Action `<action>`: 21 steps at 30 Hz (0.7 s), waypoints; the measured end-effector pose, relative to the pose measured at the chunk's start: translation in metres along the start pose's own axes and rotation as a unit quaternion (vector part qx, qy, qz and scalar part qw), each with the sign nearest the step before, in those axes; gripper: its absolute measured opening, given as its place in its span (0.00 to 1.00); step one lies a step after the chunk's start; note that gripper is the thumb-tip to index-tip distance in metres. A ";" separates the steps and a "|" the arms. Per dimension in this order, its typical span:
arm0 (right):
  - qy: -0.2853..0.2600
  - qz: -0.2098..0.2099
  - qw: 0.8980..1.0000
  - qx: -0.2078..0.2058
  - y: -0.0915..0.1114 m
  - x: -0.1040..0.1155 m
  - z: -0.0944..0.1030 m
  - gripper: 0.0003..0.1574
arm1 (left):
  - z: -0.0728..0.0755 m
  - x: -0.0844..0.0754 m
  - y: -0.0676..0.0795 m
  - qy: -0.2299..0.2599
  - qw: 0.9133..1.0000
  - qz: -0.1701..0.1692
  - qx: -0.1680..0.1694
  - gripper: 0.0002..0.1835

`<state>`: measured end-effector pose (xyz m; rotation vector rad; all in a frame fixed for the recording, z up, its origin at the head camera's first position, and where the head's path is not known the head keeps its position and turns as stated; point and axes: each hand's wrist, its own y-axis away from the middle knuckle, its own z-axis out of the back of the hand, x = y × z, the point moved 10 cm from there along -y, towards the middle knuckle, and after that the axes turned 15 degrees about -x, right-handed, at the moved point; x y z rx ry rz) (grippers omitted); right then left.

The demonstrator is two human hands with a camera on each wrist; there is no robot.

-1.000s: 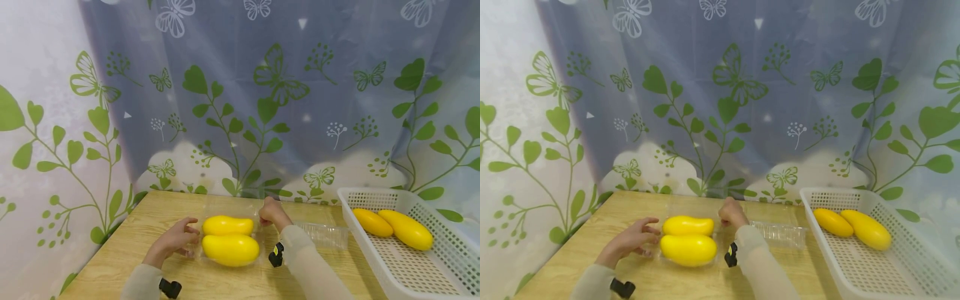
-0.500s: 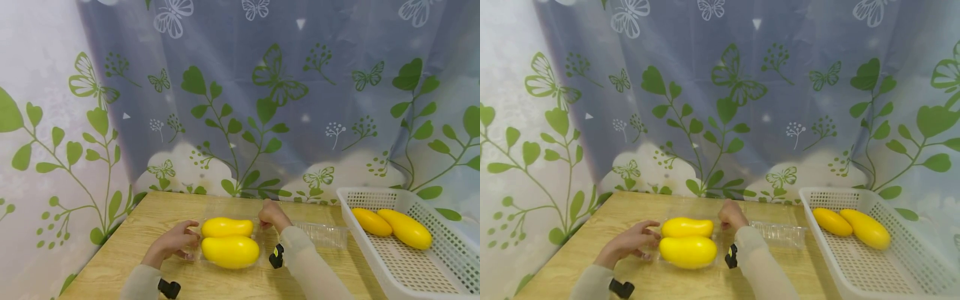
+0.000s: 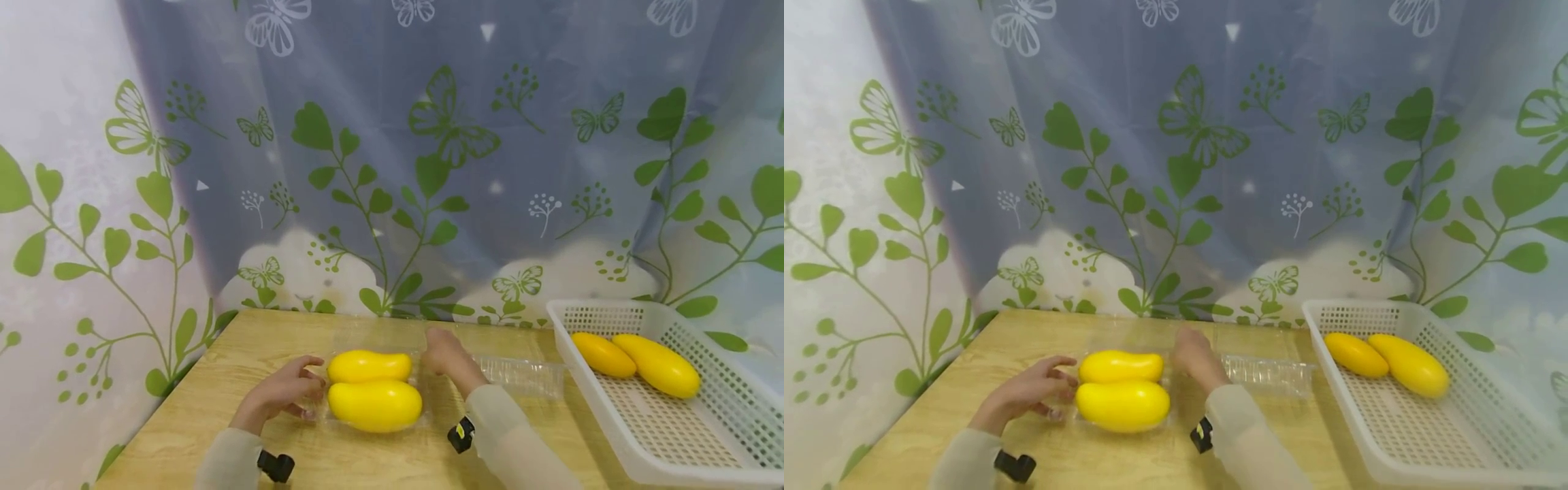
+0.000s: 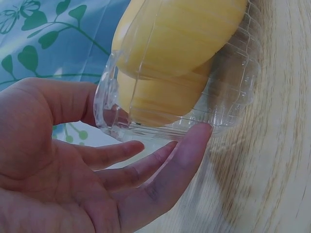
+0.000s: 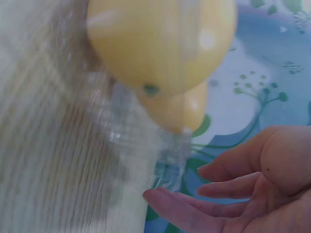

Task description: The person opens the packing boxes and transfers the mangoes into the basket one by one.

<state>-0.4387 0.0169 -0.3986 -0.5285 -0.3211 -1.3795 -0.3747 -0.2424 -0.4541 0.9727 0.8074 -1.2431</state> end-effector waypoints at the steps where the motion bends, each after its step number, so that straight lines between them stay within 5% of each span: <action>1: 0.006 0.005 1.000 -0.003 0.004 0.002 0.002 0.28 | 0.001 0.000 0.000 -0.002 1.000 -0.001 -0.003 0.38; 6: 0.016 0.024 1.000 -0.008 0.021 0.008 0.010 0.35 | 0.002 -0.001 -0.001 -0.009 1.000 -0.004 -0.007 0.38; 21: -0.020 0.047 0.998 -0.023 0.045 0.011 0.015 0.32 | -0.001 0.000 0.001 -0.001 1.000 0.010 -0.004 0.35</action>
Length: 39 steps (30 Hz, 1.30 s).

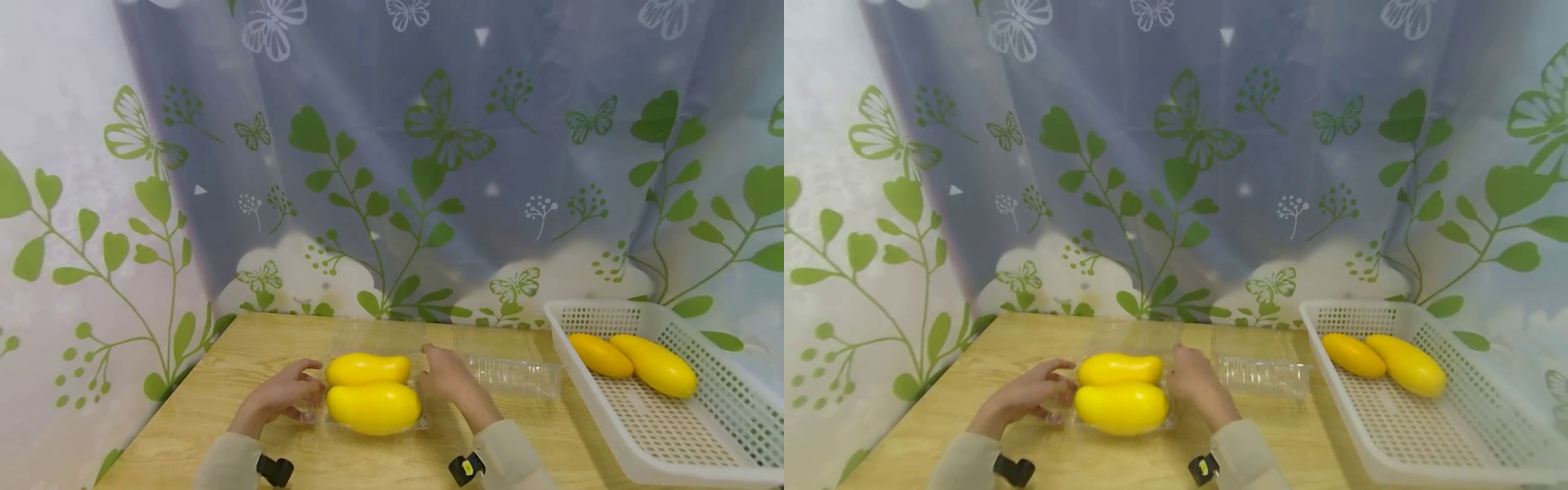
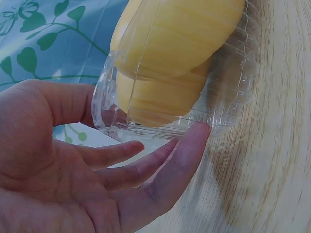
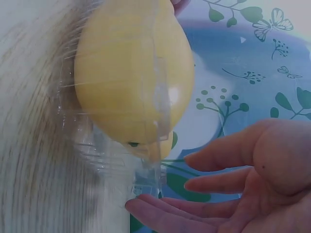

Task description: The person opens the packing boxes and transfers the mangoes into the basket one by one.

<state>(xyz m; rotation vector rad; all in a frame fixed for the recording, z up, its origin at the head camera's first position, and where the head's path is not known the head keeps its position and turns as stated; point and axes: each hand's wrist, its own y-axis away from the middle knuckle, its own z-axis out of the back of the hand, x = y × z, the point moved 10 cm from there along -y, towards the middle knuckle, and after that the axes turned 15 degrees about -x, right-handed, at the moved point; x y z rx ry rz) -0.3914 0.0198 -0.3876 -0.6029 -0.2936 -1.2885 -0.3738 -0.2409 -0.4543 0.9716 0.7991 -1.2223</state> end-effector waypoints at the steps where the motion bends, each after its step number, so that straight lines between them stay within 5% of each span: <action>1: -0.003 -0.001 1.000 0.001 0.001 -0.001 0.000 0.32 | 0.000 0.000 0.000 0.000 1.000 0.000 -0.001 0.35; 17: -0.056 -0.021 0.997 0.039 0.010 -0.013 -0.015 0.31 | -0.004 0.006 0.000 0.005 1.000 0.009 0.004 0.35; 39: -0.076 0.006 0.996 0.045 0.011 -0.008 -0.012 0.33 | -0.006 0.011 -0.005 0.028 0.999 0.007 0.026 0.36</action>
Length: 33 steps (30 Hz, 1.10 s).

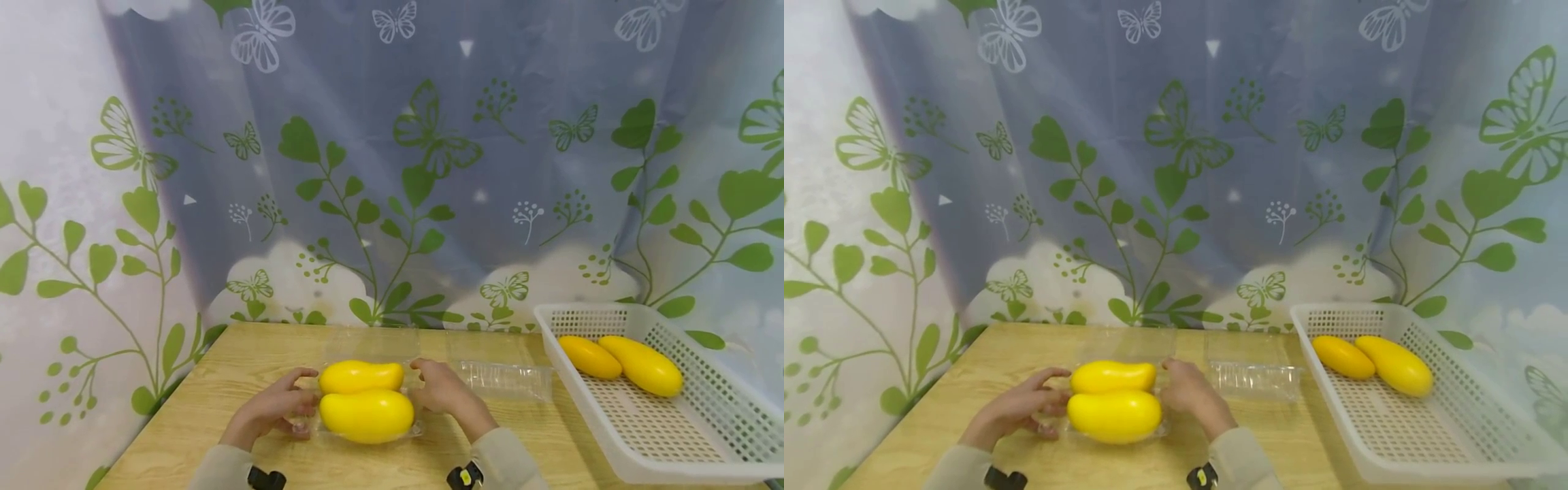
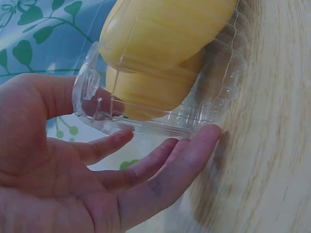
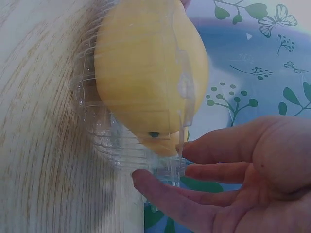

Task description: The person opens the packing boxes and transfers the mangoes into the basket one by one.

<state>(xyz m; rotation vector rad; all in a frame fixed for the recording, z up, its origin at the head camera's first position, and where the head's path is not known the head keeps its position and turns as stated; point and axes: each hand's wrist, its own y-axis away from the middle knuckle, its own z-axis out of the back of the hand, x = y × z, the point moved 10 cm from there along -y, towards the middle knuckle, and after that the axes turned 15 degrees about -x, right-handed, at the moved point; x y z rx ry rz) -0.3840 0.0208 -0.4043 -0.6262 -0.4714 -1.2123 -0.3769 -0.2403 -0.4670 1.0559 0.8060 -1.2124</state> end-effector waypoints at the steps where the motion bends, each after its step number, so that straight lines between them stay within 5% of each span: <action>1: -0.003 0.001 1.000 0.002 0.000 0.000 -0.001 0.33 | 0.000 0.001 0.000 0.004 1.000 0.001 0.002 0.36; 17: -0.021 -0.017 1.000 0.011 -0.003 -0.005 -0.004 0.33 | -0.002 0.004 0.001 0.043 0.997 -0.001 0.058 0.36; 33: -0.026 -0.009 0.999 0.017 -0.004 -0.006 -0.005 0.32 | -0.003 0.010 -0.003 0.061 0.997 0.022 0.029 0.32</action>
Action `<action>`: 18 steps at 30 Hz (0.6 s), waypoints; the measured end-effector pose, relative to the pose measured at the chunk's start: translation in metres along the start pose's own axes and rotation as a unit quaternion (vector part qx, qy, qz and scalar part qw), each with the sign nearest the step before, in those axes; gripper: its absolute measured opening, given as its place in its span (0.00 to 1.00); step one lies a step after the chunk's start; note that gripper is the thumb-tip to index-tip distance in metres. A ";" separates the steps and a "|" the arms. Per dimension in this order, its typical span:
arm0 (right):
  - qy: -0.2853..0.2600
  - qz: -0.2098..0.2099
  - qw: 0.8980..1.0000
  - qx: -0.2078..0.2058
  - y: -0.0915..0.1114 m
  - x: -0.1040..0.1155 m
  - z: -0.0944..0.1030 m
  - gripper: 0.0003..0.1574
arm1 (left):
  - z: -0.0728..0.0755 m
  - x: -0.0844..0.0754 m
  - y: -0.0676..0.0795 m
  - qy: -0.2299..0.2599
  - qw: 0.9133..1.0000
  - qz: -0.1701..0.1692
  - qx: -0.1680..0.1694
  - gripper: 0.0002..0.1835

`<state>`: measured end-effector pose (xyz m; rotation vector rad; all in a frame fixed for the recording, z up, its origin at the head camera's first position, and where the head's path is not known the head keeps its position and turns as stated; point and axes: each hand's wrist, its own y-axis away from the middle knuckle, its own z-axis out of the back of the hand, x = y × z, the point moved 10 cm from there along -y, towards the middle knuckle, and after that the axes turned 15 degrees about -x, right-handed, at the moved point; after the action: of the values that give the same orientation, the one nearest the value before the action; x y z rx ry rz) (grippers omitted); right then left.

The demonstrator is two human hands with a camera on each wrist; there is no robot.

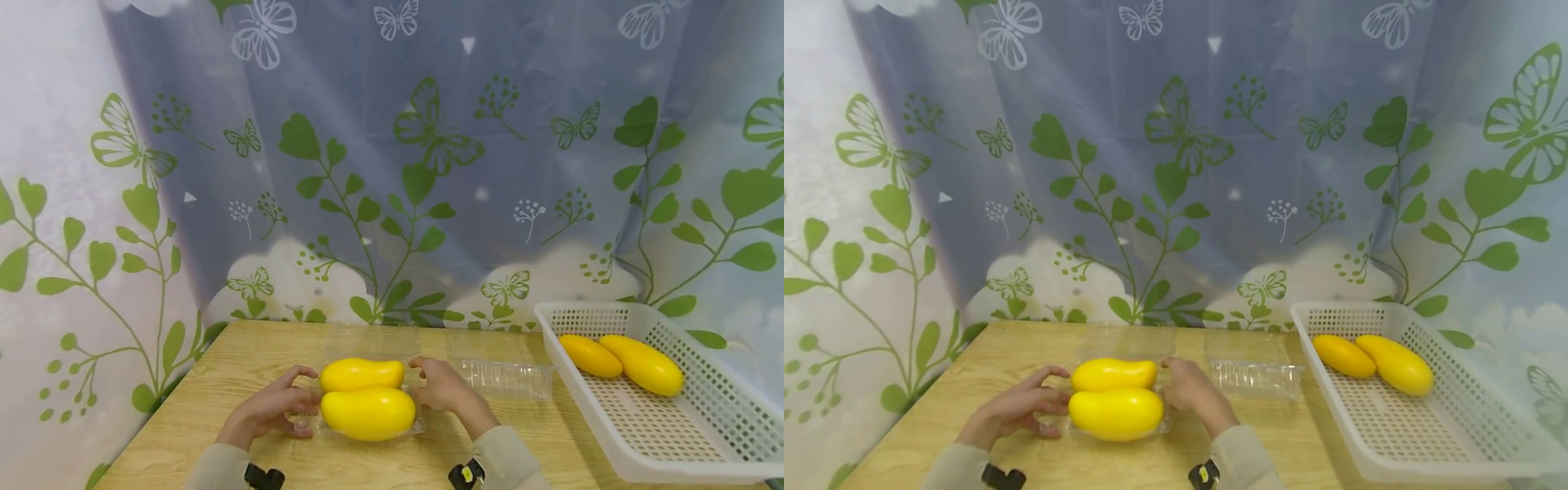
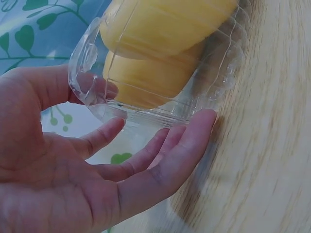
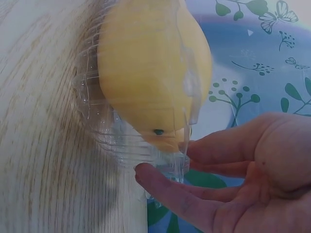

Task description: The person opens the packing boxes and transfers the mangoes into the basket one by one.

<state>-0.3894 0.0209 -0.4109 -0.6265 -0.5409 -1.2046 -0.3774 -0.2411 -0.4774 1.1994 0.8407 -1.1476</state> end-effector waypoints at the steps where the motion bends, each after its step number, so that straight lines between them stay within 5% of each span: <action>1: -0.001 -0.001 1.000 0.001 0.000 0.000 0.000 0.32 | 0.000 0.000 0.000 0.000 1.000 0.001 -0.001 0.32; 13: 0.053 0.077 0.994 -0.053 0.000 0.022 0.018 0.29 | -0.001 -0.002 0.003 -0.001 1.000 0.003 0.005 0.33; 18: 0.035 0.102 0.994 -0.034 0.006 0.044 0.019 0.28 | -0.001 -0.003 0.003 0.003 1.000 0.000 0.006 0.33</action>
<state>-0.3724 0.0057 -0.3688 -0.6781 -0.3695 -1.0497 -0.3748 -0.2395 -0.4739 1.2137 0.8399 -1.1514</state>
